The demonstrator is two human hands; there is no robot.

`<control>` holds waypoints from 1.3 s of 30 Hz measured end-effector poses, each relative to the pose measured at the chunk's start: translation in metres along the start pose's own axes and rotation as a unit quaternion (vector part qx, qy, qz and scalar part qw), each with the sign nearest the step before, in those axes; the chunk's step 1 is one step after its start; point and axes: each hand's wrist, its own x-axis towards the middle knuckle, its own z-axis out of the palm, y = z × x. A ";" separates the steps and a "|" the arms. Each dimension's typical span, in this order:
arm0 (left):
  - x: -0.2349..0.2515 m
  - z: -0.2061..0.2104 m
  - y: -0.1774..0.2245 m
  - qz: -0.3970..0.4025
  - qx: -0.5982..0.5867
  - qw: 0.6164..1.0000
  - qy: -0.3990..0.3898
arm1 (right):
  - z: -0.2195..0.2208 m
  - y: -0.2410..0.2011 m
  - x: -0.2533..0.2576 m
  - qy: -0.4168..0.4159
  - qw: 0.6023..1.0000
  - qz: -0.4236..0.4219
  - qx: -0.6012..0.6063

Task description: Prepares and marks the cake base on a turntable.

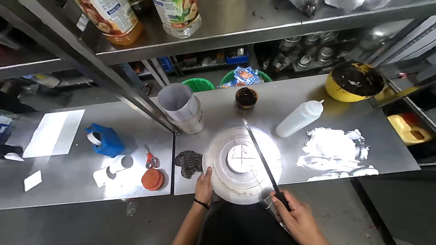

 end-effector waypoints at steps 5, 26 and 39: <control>-0.009 -0.003 -0.004 -0.008 0.002 1.000 -0.021 | 0.012 0.000 0.000 -0.005 0.998 0.033 -0.062; -0.019 -0.027 -0.003 -0.044 0.060 0.981 -0.177 | 0.066 -0.015 0.001 -0.009 0.989 0.100 -0.111; -0.016 -0.030 -0.003 -0.042 0.060 0.979 -0.191 | 0.072 -0.014 -0.003 0.006 0.988 0.105 -0.116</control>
